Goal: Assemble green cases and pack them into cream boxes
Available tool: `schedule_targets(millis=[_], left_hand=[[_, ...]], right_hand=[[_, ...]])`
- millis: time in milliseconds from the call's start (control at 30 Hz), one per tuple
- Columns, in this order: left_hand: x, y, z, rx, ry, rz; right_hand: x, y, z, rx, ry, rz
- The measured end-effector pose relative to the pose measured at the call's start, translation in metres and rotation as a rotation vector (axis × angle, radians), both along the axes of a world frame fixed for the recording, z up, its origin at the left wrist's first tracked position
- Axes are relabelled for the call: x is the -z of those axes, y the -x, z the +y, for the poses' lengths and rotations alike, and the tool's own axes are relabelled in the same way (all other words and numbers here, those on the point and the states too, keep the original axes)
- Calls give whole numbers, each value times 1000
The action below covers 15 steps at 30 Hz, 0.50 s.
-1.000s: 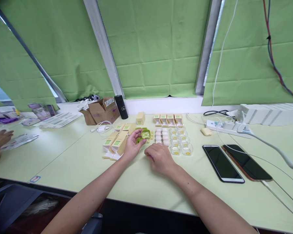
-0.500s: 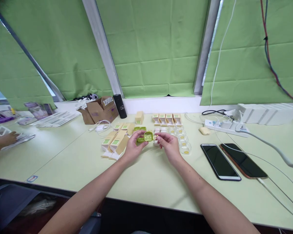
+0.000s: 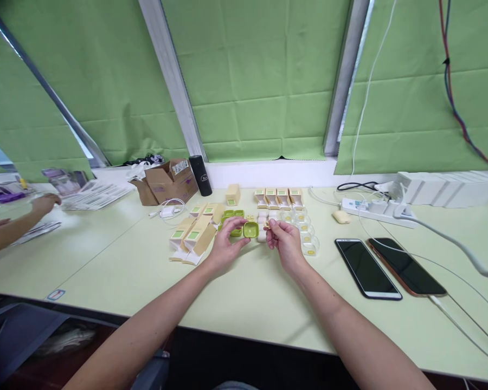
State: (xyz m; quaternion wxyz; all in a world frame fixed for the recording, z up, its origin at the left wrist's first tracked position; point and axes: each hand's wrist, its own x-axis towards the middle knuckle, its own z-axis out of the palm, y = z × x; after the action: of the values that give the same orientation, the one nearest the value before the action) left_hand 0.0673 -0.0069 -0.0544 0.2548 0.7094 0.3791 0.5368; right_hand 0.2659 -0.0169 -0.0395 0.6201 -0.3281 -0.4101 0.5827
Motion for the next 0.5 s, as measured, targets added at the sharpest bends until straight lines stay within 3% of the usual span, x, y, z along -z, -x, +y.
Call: schedule_targets(millis=[500], left_hand=[[2, 1, 1, 10, -1, 0]], right_hand=[[4, 3, -1, 43, -172, -114]])
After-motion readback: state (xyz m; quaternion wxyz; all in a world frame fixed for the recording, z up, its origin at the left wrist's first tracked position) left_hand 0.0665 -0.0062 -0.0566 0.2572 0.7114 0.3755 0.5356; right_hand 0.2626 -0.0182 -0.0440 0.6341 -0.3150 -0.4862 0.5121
